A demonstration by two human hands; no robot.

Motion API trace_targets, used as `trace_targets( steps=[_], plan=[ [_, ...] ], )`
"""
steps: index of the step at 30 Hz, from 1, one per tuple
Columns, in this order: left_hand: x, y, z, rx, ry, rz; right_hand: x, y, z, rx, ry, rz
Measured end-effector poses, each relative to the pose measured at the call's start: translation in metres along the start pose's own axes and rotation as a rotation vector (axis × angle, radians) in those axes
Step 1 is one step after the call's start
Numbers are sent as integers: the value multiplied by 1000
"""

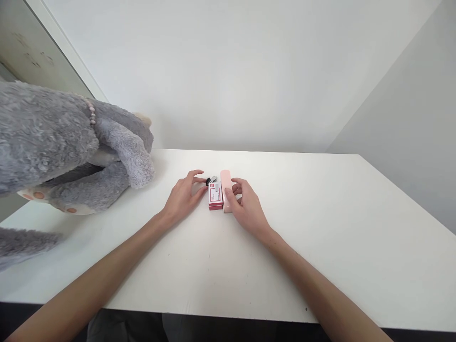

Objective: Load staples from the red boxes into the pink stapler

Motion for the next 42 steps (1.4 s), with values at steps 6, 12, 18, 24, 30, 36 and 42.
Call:
trace_targets(
  steps=[6,12,18,24,30,36,42],
  plan=[
    [-3,1,6,-66,182,-75,-1,0,1,-5,-13,-5],
    [-5,0,6,-52,208,-105,-1,1,2,-14,-27,-11],
    [-4,1,6,1,186,-78,-2,0,3,3,-27,-12],
    [-3,-2,-2,50,199,-8,3,-2,2,143,64,92],
    [7,-14,-31,171,258,198,0,-1,-18,409,338,147],
    [13,-18,-45,208,310,305,-48,-1,-52,687,767,-62],
    [15,-19,-49,195,300,344,-101,-14,-49,703,1145,-286]
  ],
)
Point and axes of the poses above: each hand's wrist, its own y-axis away from the middle knuckle, its own x-axis out of the back of the hand, z = x × y, the point moved 4 cm from there along -y, towards the middle knuckle, and after that the axes turned 8 degrees about -y, right-handed, at the moved point
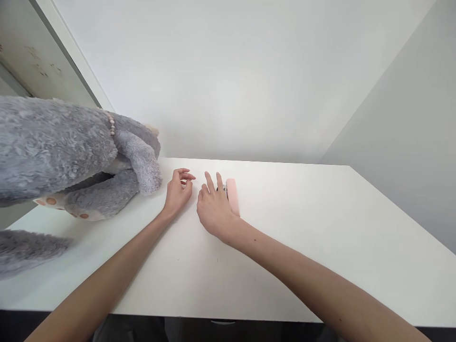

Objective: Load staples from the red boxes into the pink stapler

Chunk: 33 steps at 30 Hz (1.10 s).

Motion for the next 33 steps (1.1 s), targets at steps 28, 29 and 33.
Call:
trace_targets(
  steps=[28,29,33],
  plan=[
    [12,-10,-18,-15,-120,164,-33,64,111,-57,41,-146],
    [13,-11,-20,-1,-114,176,-31,69,120,-75,-51,-128],
    [18,-13,-22,35,-92,207,-21,94,158,-172,-132,-137]
  ],
)
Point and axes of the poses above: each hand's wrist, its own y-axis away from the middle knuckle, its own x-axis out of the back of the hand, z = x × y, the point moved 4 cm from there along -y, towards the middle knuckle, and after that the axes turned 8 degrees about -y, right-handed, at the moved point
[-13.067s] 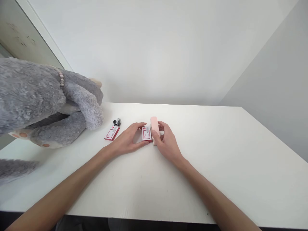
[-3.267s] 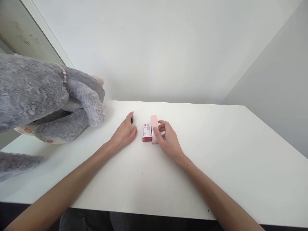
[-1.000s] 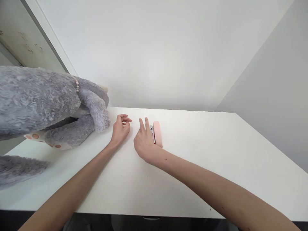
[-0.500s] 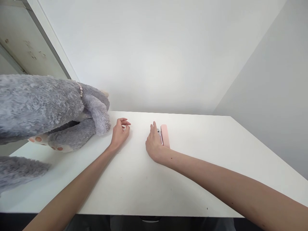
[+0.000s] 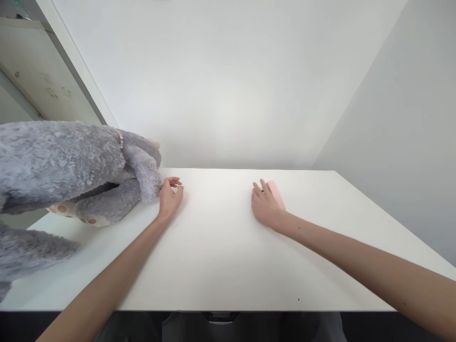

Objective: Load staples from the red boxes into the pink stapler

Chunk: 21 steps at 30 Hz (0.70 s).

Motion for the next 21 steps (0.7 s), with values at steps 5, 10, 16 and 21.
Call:
trace_targets(
  steps=[5,10,16,21],
  plan=[
    [4,-1,0,35,33,21,11,27,47,-52,26,22],
    [6,-3,0,40,64,12,12,47,82,-107,161,3],
    [5,-4,0,77,102,-32,16,59,93,-147,26,38],
    [2,-2,-3,146,147,-100,19,54,57,-75,40,60]
  ],
)
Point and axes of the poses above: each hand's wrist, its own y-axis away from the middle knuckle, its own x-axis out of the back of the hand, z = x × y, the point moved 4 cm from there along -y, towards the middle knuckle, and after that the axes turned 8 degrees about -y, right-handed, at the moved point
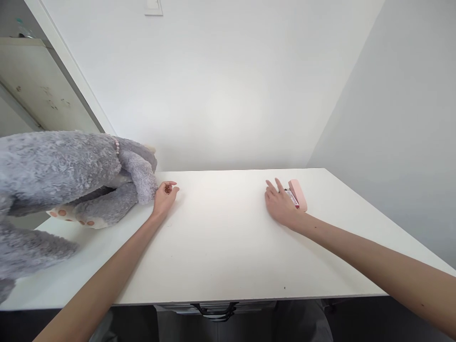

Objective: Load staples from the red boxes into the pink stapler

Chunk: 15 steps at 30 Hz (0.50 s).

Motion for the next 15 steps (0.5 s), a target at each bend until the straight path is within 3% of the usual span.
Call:
trace_targets(
  steps=[4,8,15],
  plan=[
    [0,-1,-4,31,19,-14,-4,-9,-46,42,3,-33],
    [2,-1,-6,29,31,-15,-13,-21,-80,15,-135,-56],
    [-1,1,-4,-21,52,-84,-29,-41,-96,-44,-321,-81]
  ],
)
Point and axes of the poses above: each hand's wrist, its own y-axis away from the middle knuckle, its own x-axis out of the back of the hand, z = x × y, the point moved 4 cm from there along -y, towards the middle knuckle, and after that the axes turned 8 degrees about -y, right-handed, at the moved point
